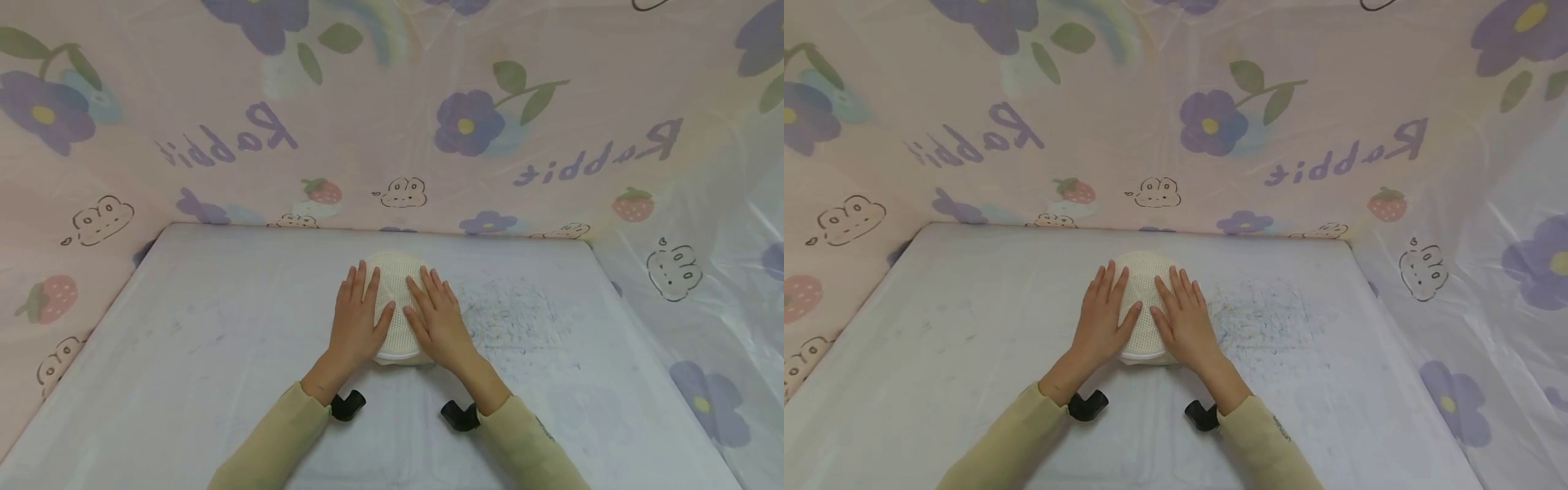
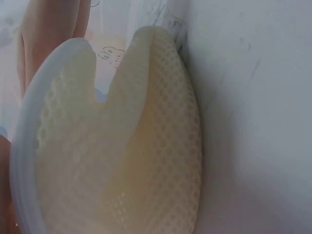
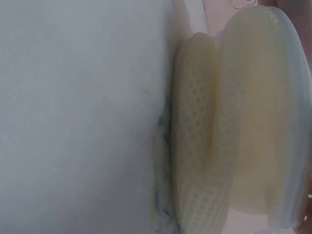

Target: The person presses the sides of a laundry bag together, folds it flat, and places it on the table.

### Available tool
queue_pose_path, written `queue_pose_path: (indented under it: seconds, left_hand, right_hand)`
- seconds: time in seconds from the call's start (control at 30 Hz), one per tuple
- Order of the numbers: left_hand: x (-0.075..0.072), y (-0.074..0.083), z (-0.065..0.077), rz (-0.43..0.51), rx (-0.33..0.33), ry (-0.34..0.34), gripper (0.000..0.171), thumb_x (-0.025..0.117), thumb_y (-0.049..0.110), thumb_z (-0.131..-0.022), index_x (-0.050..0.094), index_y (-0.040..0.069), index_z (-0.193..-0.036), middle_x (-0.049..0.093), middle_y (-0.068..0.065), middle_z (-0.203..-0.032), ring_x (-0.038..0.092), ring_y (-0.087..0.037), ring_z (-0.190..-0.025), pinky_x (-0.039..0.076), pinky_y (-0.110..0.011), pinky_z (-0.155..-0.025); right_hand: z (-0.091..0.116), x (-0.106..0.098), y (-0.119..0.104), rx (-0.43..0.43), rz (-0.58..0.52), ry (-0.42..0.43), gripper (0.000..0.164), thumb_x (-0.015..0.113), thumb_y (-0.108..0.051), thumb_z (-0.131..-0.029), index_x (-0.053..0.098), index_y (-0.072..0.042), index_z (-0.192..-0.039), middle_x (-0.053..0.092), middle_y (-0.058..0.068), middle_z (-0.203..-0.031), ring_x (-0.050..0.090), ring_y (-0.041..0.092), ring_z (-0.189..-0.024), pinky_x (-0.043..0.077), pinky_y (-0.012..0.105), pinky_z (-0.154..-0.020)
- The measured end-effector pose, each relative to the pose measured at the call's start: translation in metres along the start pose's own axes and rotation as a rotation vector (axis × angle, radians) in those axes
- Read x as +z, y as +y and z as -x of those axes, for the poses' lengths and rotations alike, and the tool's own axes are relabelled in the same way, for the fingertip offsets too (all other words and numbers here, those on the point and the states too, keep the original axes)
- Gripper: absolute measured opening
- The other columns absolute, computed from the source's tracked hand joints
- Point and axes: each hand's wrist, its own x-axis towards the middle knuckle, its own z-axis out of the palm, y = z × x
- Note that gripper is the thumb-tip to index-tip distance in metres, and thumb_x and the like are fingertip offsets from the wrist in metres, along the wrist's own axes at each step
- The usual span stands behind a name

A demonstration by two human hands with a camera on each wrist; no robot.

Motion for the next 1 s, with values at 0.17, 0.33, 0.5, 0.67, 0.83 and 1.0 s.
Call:
queue_pose_path:
  seconds: [0.17,0.33,0.5,0.67,0.83,1.0]
  left_hand:
    - [0.002,-0.001,0.0,-0.024,-0.009,-0.061,0.06,0.045,0.03,-0.101,0.029,-0.001,-0.149,0.015,-0.023,-0.158,0.009,-0.038,-0.147,0.013,-0.055,-0.116]
    - [0.004,-0.001,0.0,-0.052,-0.012,-0.114,0.059,0.042,0.031,-0.102,0.027,-0.001,-0.149,0.014,-0.023,-0.158,0.009,-0.039,-0.147,0.011,-0.055,-0.117]
    - [0.006,0.0,0.0,-0.069,-0.032,-0.17,0.058,0.039,0.03,-0.102,0.026,0.001,-0.15,0.013,-0.021,-0.159,0.008,-0.039,-0.147,0.01,-0.055,-0.117]
    - [0.008,-0.001,0.001,-0.079,-0.048,-0.212,0.057,0.038,0.03,-0.103,0.024,0.003,-0.152,0.011,-0.019,-0.16,0.007,-0.038,-0.147,0.008,-0.055,-0.117]
    - [0.014,-0.004,0.002,-0.079,-0.059,-0.248,0.058,0.037,0.032,-0.103,0.022,0.004,-0.152,0.01,-0.019,-0.16,0.007,-0.038,-0.148,0.008,-0.055,-0.117]
    - [0.018,-0.007,0.002,-0.068,-0.072,-0.289,0.059,0.035,0.033,-0.104,0.02,0.005,-0.153,0.008,-0.018,-0.16,0.005,-0.038,-0.148,0.006,-0.055,-0.117]
  right_hand:
    - [0.001,0.003,0.002,0.016,0.019,-0.031,0.054,0.05,-0.027,-0.099,0.037,-0.007,-0.148,0.023,0.022,-0.156,0.019,0.039,-0.145,0.017,0.06,-0.114]
    - [0.003,0.005,0.003,0.039,0.034,-0.079,0.053,0.046,-0.028,-0.101,0.034,-0.01,-0.149,0.019,0.022,-0.157,0.017,0.04,-0.145,0.013,0.058,-0.115]
    - [0.004,0.007,0.005,0.077,0.047,-0.161,0.052,0.037,-0.031,-0.104,0.029,-0.014,-0.152,0.013,0.02,-0.159,0.011,0.038,-0.147,0.009,0.056,-0.117]
    - [0.004,0.009,0.005,0.111,0.032,-0.217,0.054,0.037,-0.035,-0.104,0.026,-0.014,-0.153,0.011,0.021,-0.159,0.006,0.037,-0.147,0.007,0.056,-0.117]
    - [0.006,0.012,0.006,0.111,0.03,-0.234,0.056,0.04,-0.036,-0.103,0.029,-0.01,-0.151,0.013,0.026,-0.157,0.01,0.041,-0.146,0.01,0.055,-0.117]
    - [0.006,0.015,0.007,0.111,0.048,-0.258,0.057,0.04,-0.037,-0.103,0.029,-0.008,-0.151,0.014,0.028,-0.156,0.011,0.043,-0.145,0.012,0.056,-0.116]
